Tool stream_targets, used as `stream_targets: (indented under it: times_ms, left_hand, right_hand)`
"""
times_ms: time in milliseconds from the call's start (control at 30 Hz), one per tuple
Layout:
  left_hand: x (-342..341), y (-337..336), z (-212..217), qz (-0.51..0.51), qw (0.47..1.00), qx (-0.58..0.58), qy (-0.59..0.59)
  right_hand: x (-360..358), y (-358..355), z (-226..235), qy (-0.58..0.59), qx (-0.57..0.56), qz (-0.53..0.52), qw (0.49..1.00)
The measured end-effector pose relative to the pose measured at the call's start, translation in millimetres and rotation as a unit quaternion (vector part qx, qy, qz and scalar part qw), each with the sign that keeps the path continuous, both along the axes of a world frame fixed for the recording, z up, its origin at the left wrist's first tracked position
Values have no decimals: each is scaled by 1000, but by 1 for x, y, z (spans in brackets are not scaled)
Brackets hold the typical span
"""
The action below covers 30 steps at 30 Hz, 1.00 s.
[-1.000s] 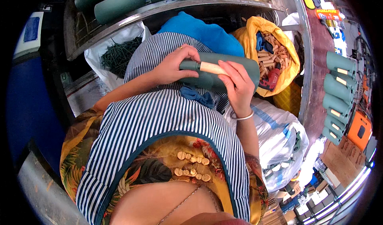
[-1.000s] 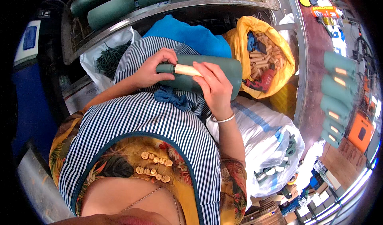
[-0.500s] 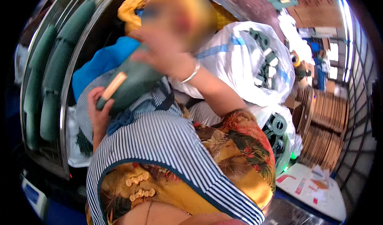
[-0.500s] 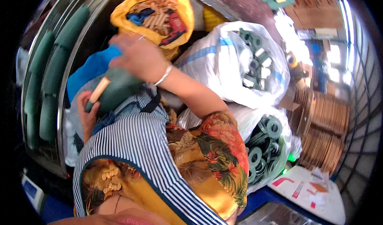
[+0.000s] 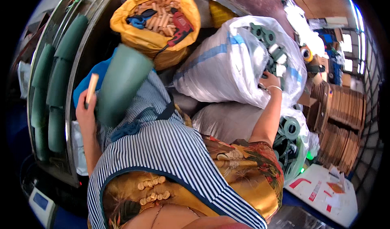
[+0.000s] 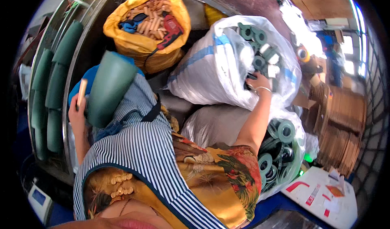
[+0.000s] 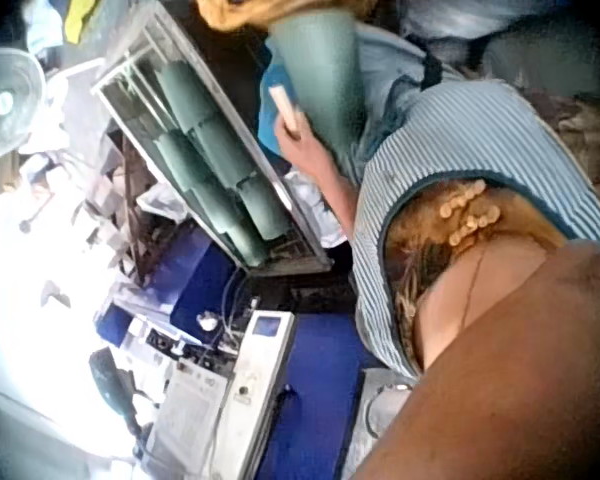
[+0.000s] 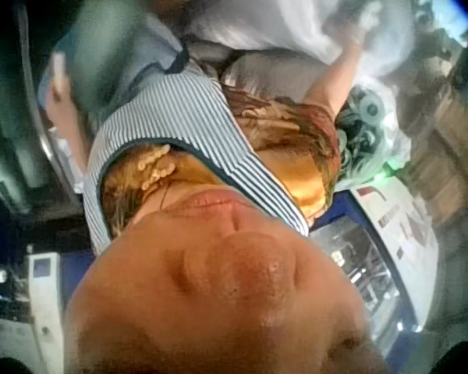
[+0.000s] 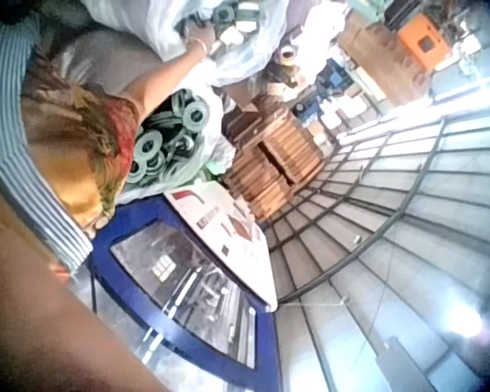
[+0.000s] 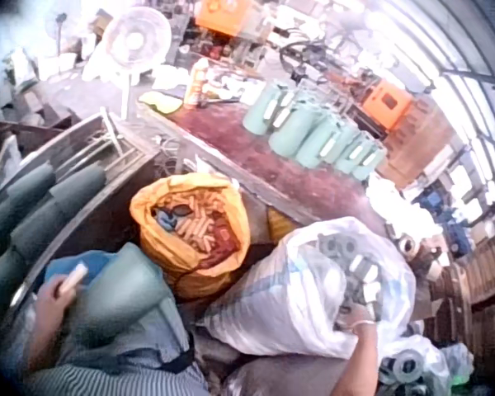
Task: The person assembles green foam insulation cylinders by wiping the inside, drilling a hole with a power drill, and inserting a wooden handle.
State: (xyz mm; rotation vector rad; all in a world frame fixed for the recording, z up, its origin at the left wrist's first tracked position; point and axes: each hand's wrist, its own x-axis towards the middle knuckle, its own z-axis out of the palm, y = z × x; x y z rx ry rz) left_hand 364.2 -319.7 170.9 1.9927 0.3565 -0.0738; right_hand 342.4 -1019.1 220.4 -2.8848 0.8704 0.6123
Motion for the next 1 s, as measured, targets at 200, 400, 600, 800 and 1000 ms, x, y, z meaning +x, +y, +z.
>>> stream_targets:
  times_ms: [200, 400, 600, 800, 1000]
  left_hand:
    - [21, -25, 12, 104, 751, -634, 156]
    - [16, -51, 31, 172, 623, -752, 133]
    - [5, -68, 47, 161, 619, -767, 50]
    - [3, -64, 41, 188, 655, -732, 12]
    - [9, -71, 48, 213, 609, -763, 32]
  right_hand:
    - [37, 137, 66, -471, -92, 31, 877]
    - [73, 388, 52, -485, 269, 368, 747]
    - [93, 485, 26, -520, 267, 355, 730]
    - [110, 451, 49, -299, 292, 484, 769]
    - [125, 449, 28, -386, 308, 425, 758]
